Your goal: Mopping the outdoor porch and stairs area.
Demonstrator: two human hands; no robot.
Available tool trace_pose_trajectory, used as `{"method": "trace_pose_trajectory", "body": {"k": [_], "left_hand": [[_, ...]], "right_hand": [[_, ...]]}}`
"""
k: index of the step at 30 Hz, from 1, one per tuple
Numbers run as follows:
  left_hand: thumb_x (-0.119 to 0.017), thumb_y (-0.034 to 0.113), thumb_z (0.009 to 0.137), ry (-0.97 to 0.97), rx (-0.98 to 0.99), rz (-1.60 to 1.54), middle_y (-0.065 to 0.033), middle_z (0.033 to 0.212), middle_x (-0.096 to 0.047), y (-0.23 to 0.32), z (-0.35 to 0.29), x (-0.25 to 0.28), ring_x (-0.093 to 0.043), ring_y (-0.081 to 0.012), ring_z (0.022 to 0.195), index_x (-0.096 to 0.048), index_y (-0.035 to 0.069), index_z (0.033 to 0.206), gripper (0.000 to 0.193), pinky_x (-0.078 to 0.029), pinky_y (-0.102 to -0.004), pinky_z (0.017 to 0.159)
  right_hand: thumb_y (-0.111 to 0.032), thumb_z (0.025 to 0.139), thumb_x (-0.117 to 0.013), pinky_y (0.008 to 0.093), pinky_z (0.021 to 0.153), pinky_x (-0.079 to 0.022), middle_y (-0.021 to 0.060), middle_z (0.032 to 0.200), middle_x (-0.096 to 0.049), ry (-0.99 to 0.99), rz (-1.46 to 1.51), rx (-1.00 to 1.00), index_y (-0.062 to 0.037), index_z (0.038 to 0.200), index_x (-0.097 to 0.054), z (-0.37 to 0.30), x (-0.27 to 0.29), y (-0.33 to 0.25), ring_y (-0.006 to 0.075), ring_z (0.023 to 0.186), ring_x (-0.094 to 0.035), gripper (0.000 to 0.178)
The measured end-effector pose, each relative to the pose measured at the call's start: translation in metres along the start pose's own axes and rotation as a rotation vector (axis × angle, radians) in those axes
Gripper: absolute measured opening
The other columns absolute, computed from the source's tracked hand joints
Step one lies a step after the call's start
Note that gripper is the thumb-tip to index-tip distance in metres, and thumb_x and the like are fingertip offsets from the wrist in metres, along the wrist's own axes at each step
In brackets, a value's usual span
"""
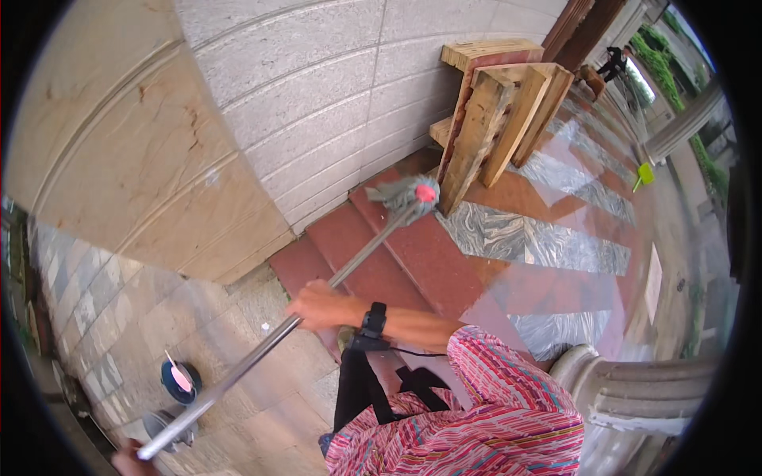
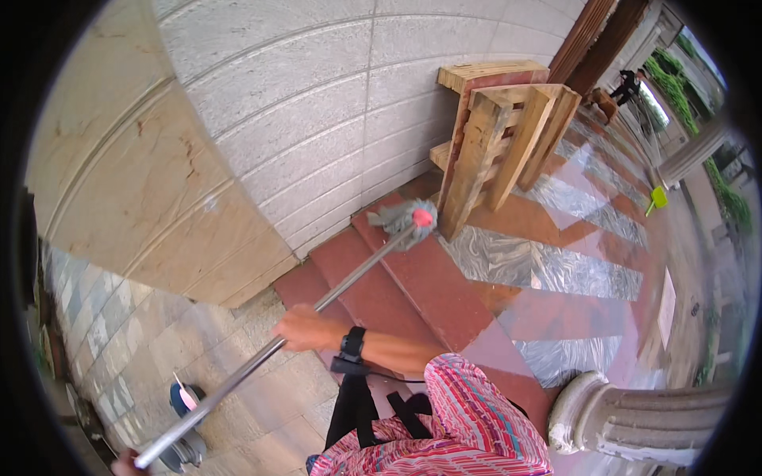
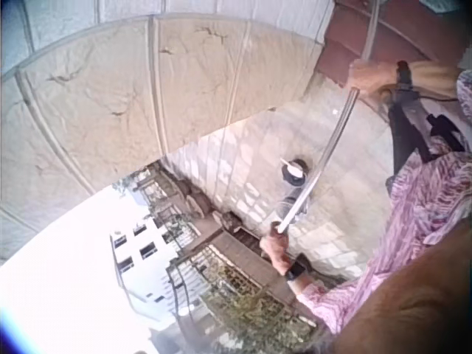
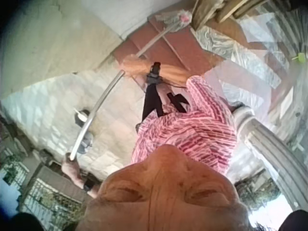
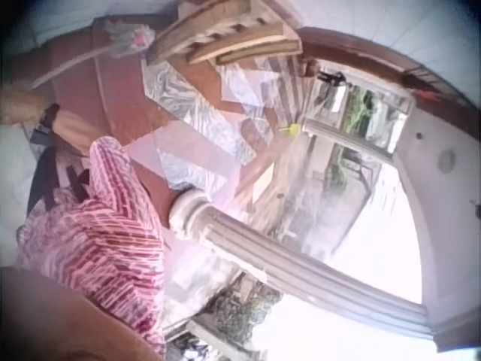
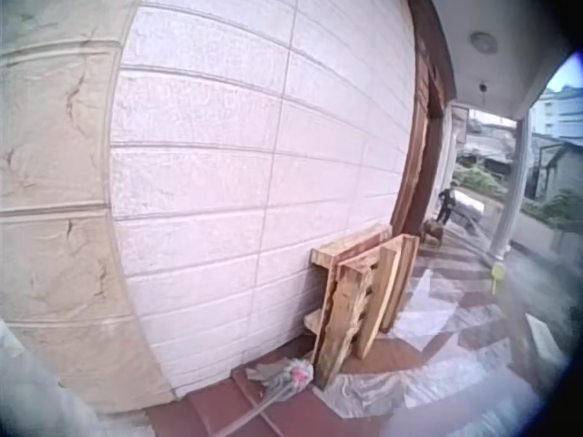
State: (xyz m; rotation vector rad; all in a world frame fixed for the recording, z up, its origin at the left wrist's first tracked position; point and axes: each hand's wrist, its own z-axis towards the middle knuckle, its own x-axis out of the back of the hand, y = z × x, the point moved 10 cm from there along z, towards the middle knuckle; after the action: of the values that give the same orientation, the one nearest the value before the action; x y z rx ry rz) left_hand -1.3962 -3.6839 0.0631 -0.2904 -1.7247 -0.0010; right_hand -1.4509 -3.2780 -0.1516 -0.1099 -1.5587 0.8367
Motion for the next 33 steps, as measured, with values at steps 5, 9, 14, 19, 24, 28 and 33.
{"method": "trace_pose_trajectory", "body": {"k": [5,9,14,19,24,28,33], "left_hand": [[-0.062,0.043,0.082,-0.404,-0.493,-0.245,-0.0157,0.056,-0.057,0.15,0.053,-0.163,-0.054,-0.0372,0.045,-0.055,0.007,0.114,0.048,-0.042,-0.0468,0.042],[-0.057,0.03,0.09,-0.449,-0.363,-0.661,-0.0209,0.06,-0.056,0.302,0.146,-0.182,-0.057,-0.0371,0.05,-0.059,0.004,0.107,0.031,-0.043,-0.0428,0.044],[-0.055,0.027,0.091,-0.43,-0.228,-0.784,-0.0161,0.055,-0.052,0.334,0.201,-0.223,-0.047,-0.0225,0.041,-0.064,0.004,0.101,0.027,-0.038,-0.0349,0.041],[-0.058,0.031,0.088,-0.358,-0.327,-0.633,-0.0119,0.054,-0.054,0.403,0.275,-0.213,-0.051,-0.023,0.046,-0.063,0.004,0.083,0.027,-0.041,-0.0363,0.045],[-0.066,0.021,0.081,-0.324,-0.492,-0.668,-0.0133,0.054,-0.056,0.528,0.345,-0.212,-0.058,-0.0306,0.048,-0.065,0.008,0.099,0.022,-0.044,-0.0386,0.046],[-0.063,0.026,0.084,-0.371,-0.624,-1.004,-0.0162,0.06,-0.057,0.683,0.365,-0.215,-0.059,-0.0353,0.056,-0.063,0.006,0.089,0.02,-0.045,-0.0399,0.048],[-0.056,0.031,0.087,-0.388,-0.65,-0.903,-0.0197,0.069,-0.061,0.768,0.432,-0.257,-0.061,-0.0395,0.07,-0.059,0.003,0.09,0.028,-0.046,-0.0457,0.06]], "right_hand": [[-0.011,0.066,-0.062,0.0397,0.093,-0.036,0.0108,0.096,-0.058,0.193,-0.085,-0.347,-0.0121,0.085,-0.059,-0.025,-0.03,0.186,0.0241,0.108,-0.052,0.019],[-0.016,0.081,-0.058,0.0465,0.098,-0.038,0.0125,0.112,-0.052,0.758,0.129,-0.918,-0.008,0.112,-0.048,-0.112,-0.066,0.322,0.0274,0.119,-0.048,0.033],[-0.02,0.092,-0.05,0.0368,0.064,-0.055,0.0136,0.099,-0.054,0.797,1.643,-1.001,-0.0075,0.114,-0.039,-0.056,-0.105,0.342,0.0275,0.085,-0.064,0.027],[-0.009,0.087,-0.052,0.0349,0.043,-0.045,0.0093,0.076,-0.048,1.217,1.655,-1.079,-0.0094,0.097,-0.032,-0.058,-0.091,0.425,0.0197,0.054,-0.051,0.023],[-0.011,0.089,-0.047,0.0347,0.041,-0.046,0.0096,0.061,-0.047,1.265,1.351,-1.047,-0.0072,0.095,-0.03,-0.103,-0.019,0.563,0.0204,0.049,-0.051,0.019],[-0.025,0.091,-0.053,0.032,0.044,-0.048,0.0082,0.067,-0.05,1.434,1.294,-1.065,-0.0051,0.102,-0.036,-0.198,0.049,0.673,0.0179,0.051,-0.052,0.028],[-0.025,0.09,-0.056,0.0316,0.054,-0.051,0.0077,0.085,-0.054,1.311,1.128,-1.168,-0.0062,0.109,-0.041,-0.156,0.059,0.642,0.0169,0.061,-0.058,0.031]]}}
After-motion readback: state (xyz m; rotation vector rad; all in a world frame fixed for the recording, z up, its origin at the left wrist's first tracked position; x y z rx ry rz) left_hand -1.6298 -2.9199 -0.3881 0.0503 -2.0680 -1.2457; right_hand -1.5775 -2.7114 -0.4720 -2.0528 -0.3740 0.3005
